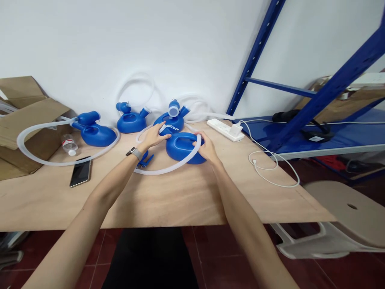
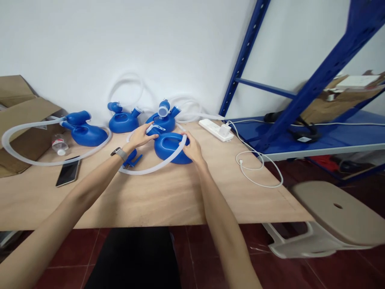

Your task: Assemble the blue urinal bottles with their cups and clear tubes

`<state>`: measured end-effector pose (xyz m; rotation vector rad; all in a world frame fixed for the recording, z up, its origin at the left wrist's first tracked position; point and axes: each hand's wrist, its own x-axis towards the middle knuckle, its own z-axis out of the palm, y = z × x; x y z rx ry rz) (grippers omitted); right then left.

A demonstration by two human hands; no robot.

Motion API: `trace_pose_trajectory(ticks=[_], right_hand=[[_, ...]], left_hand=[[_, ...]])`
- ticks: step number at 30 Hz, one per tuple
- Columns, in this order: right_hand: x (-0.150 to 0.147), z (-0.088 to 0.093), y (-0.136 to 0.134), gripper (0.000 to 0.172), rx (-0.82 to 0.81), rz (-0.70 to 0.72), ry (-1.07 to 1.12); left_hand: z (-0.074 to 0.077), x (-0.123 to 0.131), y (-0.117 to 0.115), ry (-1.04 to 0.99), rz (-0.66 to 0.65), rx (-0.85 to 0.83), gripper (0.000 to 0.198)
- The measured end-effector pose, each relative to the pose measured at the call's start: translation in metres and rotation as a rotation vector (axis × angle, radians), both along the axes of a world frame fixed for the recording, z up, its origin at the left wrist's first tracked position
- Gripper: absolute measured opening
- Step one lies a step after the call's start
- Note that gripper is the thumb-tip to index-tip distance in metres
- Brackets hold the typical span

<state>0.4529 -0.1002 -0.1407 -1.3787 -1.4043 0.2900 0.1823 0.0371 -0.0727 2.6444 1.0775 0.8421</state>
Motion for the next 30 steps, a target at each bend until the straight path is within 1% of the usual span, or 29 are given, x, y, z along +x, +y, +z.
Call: trace_pose_trajectory(ticks=[5, 8, 10, 13, 15, 17, 18, 19, 21, 23, 25, 27, 29, 30], right_hand=[[-0.009, 0.007, -0.005, 0.045, -0.032, -0.065, -0.054], [-0.015, 0.011, -0.007, 0.042, -0.057, -0.113, -0.081], [-0.017, 0.012, -0.008, 0.042, -0.060, -0.132, -0.091], [-0.018, 0.012, -0.009, 0.041, -0.060, -0.120, -0.086], [-0.017, 0.011, -0.010, 0.041, -0.052, -0.113, -0.085], [-0.017, 0.009, -0.011, 0.042, -0.036, -0.112, -0.098], [-0.016, 0.008, -0.011, 0.042, -0.028, -0.113, -0.104], [-0.016, 0.008, -0.011, 0.043, -0.022, -0.112, -0.111], [-0.015, 0.006, -0.011, 0.043, -0.009, -0.103, -0.118], [-0.014, 0.005, -0.011, 0.043, 0.003, -0.101, -0.116], [-0.014, 0.006, -0.012, 0.042, 0.012, -0.101, -0.124], [-0.015, 0.008, -0.016, 0.039, 0.023, -0.105, -0.151], [-0.019, 0.014, -0.020, 0.035, 0.018, -0.123, -0.195], [-0.022, 0.018, -0.022, 0.036, 0.003, -0.146, -0.219]], left_hand=[[-0.010, 0.010, -0.017, -0.129, 0.056, -0.024, 0.076], [-0.018, 0.012, -0.022, -0.191, 0.051, 0.001, 0.071], [-0.019, 0.011, -0.022, -0.204, 0.033, 0.006, 0.071], [-0.012, 0.004, -0.022, -0.141, 0.005, -0.001, 0.074], [0.000, -0.001, -0.023, -0.039, -0.005, -0.005, 0.079], [0.013, -0.002, -0.026, 0.081, -0.029, 0.027, 0.084], [0.020, -0.001, -0.027, 0.135, -0.056, 0.052, 0.082], [0.025, 0.001, -0.029, 0.173, -0.089, 0.072, 0.074], [0.033, 0.010, -0.032, 0.196, -0.141, 0.071, 0.051], [0.035, 0.018, -0.034, 0.184, -0.152, 0.045, 0.045], [0.033, 0.023, -0.034, 0.168, -0.136, 0.058, 0.041], [0.029, 0.024, -0.034, 0.150, -0.130, 0.086, 0.036], [0.025, 0.022, -0.034, 0.117, -0.132, 0.082, 0.036], [0.024, 0.021, -0.034, 0.099, -0.133, 0.071, 0.037]])
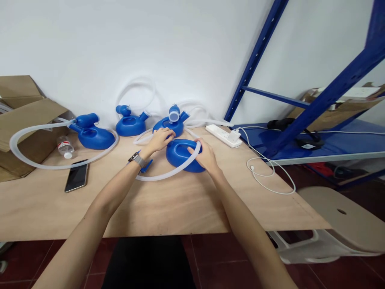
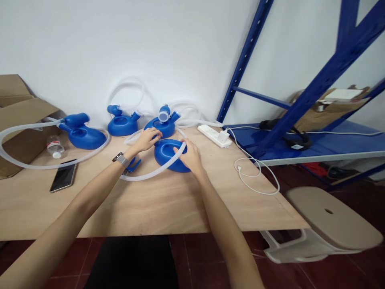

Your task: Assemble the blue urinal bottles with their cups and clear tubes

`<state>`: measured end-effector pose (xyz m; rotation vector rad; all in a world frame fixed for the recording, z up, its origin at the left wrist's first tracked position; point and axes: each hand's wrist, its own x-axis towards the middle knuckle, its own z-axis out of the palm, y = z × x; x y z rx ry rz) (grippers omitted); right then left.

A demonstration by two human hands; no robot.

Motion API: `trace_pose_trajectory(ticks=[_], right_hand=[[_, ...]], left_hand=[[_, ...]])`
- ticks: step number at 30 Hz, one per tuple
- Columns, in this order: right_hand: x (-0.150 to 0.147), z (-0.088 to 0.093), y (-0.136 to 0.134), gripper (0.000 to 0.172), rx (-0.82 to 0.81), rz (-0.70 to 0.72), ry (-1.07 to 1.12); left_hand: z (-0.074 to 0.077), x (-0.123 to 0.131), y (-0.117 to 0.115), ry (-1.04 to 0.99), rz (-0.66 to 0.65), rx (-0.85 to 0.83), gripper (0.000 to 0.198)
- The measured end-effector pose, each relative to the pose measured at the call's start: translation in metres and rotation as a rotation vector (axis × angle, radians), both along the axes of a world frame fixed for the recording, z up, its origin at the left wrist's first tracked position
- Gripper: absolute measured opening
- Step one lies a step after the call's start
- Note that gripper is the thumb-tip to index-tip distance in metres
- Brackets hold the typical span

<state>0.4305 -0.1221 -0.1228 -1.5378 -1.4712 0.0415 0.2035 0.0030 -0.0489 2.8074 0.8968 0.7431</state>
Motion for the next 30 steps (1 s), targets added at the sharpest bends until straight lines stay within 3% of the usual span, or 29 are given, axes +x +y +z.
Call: trace_pose_trajectory(ticks=[4, 6, 10, 14, 18, 25, 30], right_hand=[[-0.018, 0.019, 0.009, 0.045, -0.090, -0.148, -0.089], [-0.025, 0.028, 0.023, 0.047, -0.147, -0.157, -0.113], [-0.027, 0.043, 0.053, 0.040, -0.297, -0.023, -0.129], [-0.016, 0.045, 0.067, 0.030, -0.384, 0.086, -0.067], [-0.013, 0.045, 0.063, 0.034, -0.410, 0.099, -0.058], [-0.031, 0.058, 0.047, 0.044, -0.549, -0.082, -0.180], [-0.031, 0.061, 0.043, 0.049, -0.556, -0.107, -0.162]], left_hand=[[-0.003, 0.001, 0.001, -0.035, -0.025, -0.022, 0.039], [-0.005, 0.003, 0.002, -0.032, -0.063, -0.026, 0.038], [-0.011, 0.005, 0.004, -0.065, -0.086, -0.031, 0.042], [-0.013, 0.005, 0.005, -0.069, -0.140, -0.043, 0.041], [-0.016, 0.008, 0.001, -0.121, -0.097, -0.053, 0.039], [-0.018, 0.020, -0.012, -0.237, 0.094, -0.078, 0.027], [-0.008, 0.004, -0.016, -0.123, -0.009, -0.072, 0.032]])
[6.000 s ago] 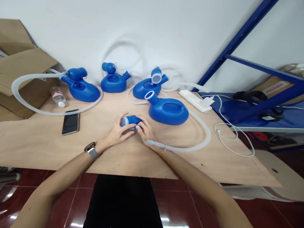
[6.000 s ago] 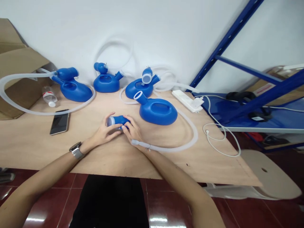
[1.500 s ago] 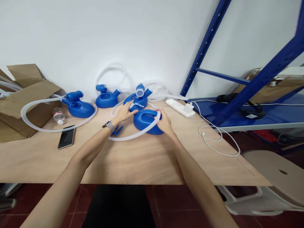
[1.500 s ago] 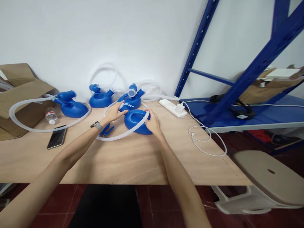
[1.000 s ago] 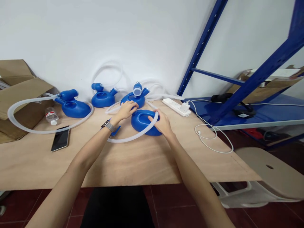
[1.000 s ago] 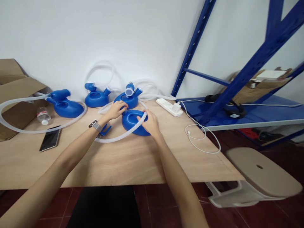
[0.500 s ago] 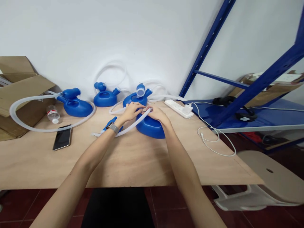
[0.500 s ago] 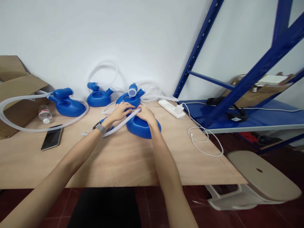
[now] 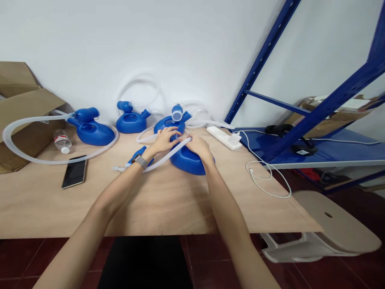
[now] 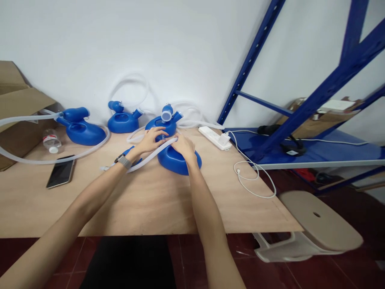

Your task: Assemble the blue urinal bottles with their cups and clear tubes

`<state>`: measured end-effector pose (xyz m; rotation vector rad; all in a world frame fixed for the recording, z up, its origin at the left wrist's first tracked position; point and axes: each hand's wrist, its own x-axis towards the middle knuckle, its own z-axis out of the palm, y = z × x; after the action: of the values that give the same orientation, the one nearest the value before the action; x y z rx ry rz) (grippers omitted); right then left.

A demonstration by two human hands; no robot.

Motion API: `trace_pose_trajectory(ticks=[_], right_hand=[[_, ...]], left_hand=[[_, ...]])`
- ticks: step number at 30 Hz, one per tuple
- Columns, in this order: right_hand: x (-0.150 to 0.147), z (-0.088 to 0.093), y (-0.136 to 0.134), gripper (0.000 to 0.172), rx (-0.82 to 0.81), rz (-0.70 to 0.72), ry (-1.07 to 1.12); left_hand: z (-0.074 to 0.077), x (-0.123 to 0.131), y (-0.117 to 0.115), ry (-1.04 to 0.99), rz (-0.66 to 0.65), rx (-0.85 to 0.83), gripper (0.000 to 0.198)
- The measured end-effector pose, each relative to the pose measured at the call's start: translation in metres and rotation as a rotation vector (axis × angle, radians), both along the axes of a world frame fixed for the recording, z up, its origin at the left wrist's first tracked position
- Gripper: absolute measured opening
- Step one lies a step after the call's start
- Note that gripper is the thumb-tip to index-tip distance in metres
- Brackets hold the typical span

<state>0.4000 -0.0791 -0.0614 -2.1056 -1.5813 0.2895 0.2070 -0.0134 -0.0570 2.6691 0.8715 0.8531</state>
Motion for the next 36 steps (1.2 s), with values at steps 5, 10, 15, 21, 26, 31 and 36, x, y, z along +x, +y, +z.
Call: trace_pose_trajectory(ticks=[5, 10, 15, 21, 26, 31, 36], right_hand=[[-0.002, -0.004, -0.009, 0.056, 0.104, -0.013, 0.024], [0.020, -0.019, -0.015, 0.101, 0.376, -0.046, -0.031], [0.069, -0.001, -0.055, 0.105, 0.294, 0.090, -0.133], [-0.028, 0.021, -0.152, 0.077, 0.264, 0.722, -0.485], [-0.155, -0.035, -0.135, 0.071, 0.064, 0.815, -0.614], [-0.148, -0.057, -0.096, 0.063, -0.007, 0.697, -0.526], [-0.045, -0.058, -0.106, 0.051, 0.040, 0.759, -0.507]], left_hand=[[-0.004, -0.071, -0.004, -0.027, 0.079, 0.147, 0.043], [-0.032, -0.149, -0.011, 0.049, 0.322, -0.188, 0.056], [-0.050, -0.175, -0.012, 0.089, 0.308, -0.480, 0.074], [-0.049, -0.187, -0.014, 0.141, 0.212, -0.432, 0.079], [-0.047, -0.205, -0.038, 0.181, 0.355, -0.156, 0.089], [-0.058, -0.224, -0.045, 0.165, 0.334, -0.239, 0.092], [-0.072, -0.227, -0.038, -0.127, 0.319, -0.340, 0.086]])
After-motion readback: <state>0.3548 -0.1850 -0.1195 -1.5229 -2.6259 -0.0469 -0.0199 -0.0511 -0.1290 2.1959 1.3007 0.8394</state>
